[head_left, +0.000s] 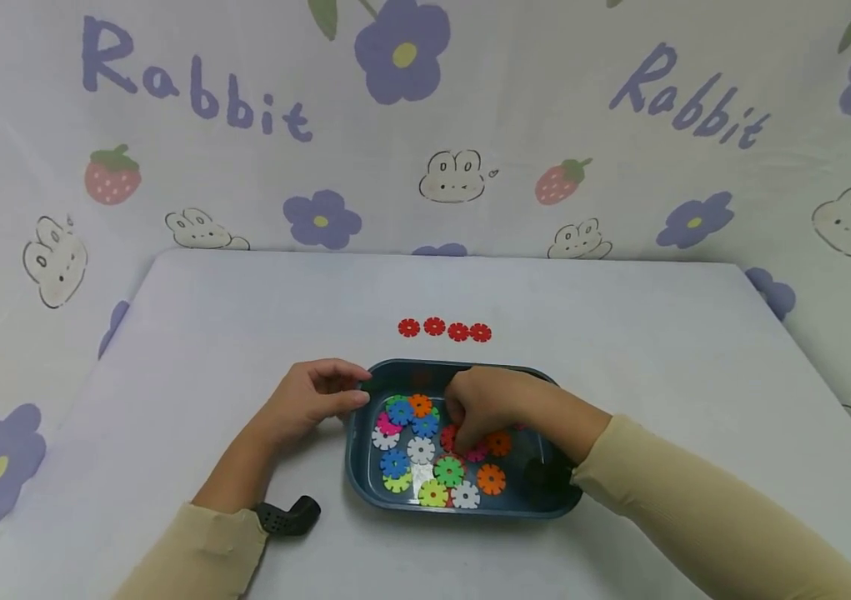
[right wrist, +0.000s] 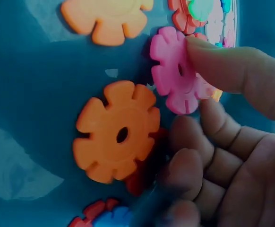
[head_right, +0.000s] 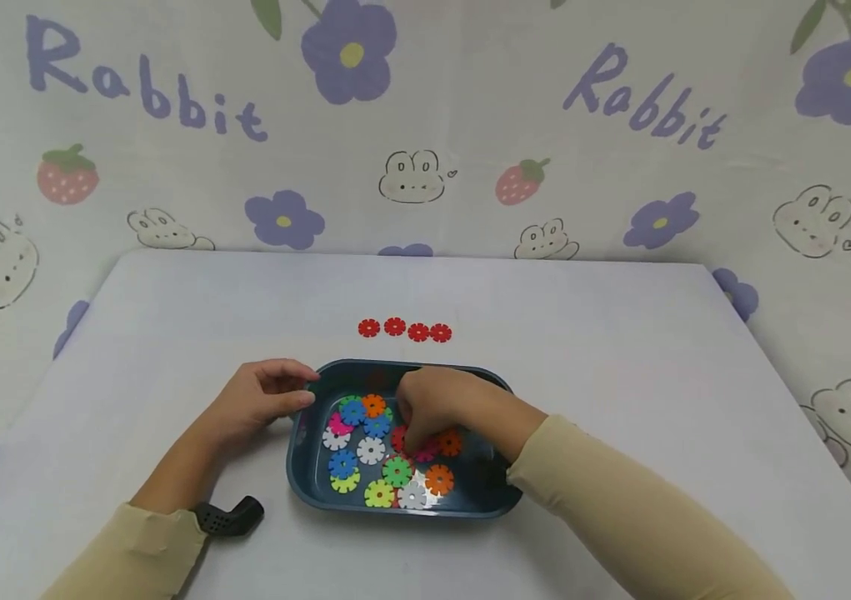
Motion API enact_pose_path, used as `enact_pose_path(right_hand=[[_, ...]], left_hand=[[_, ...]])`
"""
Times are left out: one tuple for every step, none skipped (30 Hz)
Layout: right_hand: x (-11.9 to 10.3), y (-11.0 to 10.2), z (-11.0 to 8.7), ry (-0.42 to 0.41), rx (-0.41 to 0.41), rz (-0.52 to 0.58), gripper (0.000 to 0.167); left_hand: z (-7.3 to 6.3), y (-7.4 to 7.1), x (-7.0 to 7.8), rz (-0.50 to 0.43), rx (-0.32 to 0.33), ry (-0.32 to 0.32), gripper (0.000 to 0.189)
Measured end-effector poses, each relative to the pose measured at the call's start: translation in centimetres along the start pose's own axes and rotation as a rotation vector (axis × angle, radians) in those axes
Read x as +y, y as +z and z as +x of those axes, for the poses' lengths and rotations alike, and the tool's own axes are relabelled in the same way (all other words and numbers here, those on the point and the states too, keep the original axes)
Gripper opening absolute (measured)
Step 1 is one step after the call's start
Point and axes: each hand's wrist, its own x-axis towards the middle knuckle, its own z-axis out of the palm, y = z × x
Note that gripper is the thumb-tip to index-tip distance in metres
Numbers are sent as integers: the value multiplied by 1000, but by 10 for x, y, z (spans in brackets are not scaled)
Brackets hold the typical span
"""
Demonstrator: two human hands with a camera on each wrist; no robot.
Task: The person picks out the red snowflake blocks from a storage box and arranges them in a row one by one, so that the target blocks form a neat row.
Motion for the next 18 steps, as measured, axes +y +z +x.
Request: enact_pose_path(right_hand=[[0,1,1,-12,-5,10,26],[0,2,1,-23,-10,21,26],[0,3,2,-37,-15,28,25],[0,4,3,-49,-18,31,24],[0,5,3,-65,-20,33,24],[-1,5,4,-81,-21,33,23],[-1,6,4,-96,-19,34,22],[-1,6,5,-107,-17,35,21],[0,6,5,-119,-14,38,20],[1,5,5,-131,-8,44,20],[2,4,5,-144,1,55,19],[4,2,4,-157,11,72,19],[5,0,4,-173,20,97,18],[7,-2,4,-190,29,117,17],[8,-4,4,-213,39,139,15],[9,-5,4,-237,45,160,14],[10,-7,4,-256,40,190,12],[10,-8,5,-274,30,219,11]], left_hand=[[-1,0,-1,2,2,-5,29],[-1,0,-2,6,4,-8,29],[-2,0,-2,8,4,-8,29],[-2,0,-3,5,3,-7,29],[-2,0,-4,4,3,-5,29],[-3,0,-4,4,4,-3,29],[-3,0,-4,3,6,-3,29],[-3,-1,-4,-2,7,-5,29],[-3,0,-4,-5,6,-6,29],[-2,0,-4,-9,5,-10,29],[-2,0,-3,-10,3,-13,30],[-2,0,-3,-10,2,-18,30],[-1,0,-2,-12,0,-24,31],[-1,-1,-2,-12,-2,-28,32],[-1,-1,-1,-12,-4,-31,32],[-1,-2,-1,-11,-4,-34,32],[-1,-3,0,-8,-3,-35,32],[-1,-4,0,-5,0,-39,33]])
